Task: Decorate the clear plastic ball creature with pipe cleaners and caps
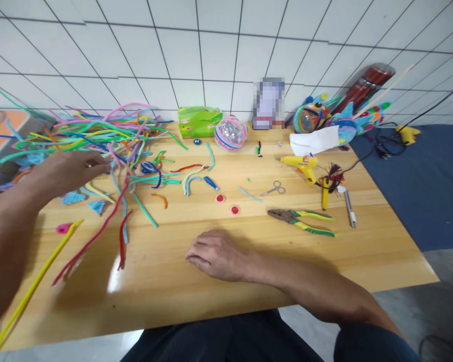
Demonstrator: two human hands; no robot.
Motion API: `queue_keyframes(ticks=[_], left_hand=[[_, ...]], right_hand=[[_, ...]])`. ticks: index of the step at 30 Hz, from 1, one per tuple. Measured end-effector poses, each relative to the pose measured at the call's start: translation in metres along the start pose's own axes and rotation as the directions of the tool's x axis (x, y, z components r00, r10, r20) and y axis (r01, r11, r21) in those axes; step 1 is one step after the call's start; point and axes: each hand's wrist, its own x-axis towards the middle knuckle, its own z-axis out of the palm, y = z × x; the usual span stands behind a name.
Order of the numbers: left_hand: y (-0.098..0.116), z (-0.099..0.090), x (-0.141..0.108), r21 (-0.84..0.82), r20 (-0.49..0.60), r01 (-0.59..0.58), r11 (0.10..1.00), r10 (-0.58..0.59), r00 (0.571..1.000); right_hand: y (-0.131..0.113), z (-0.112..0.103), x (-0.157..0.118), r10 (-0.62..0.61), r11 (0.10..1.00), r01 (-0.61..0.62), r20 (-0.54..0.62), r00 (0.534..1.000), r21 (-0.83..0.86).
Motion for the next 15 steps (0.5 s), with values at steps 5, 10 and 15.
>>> queue_keyframes(ticks=[5,10,15], left_hand=[[0.048,-0.010,-0.018,0.006,-0.008,-0.154,0.988,0.154,0.988],[0.098,-0.018,-0.038,-0.137,-0.037,-0.277,0.951,0.275,0.961],[0.137,-0.029,-0.075,-0.570,0.100,-0.412,0.711,0.557,0.824]], right_hand=[[0.001,0.001,0.000,-0.011,1.000,0.011,0.004,1.000,-0.019],[0.002,0.002,0.000,-0.025,0.999,0.024,-0.017,1.000,-0.042],[0.004,0.005,0.000,-0.061,0.993,0.056,-0.042,0.997,-0.099]])
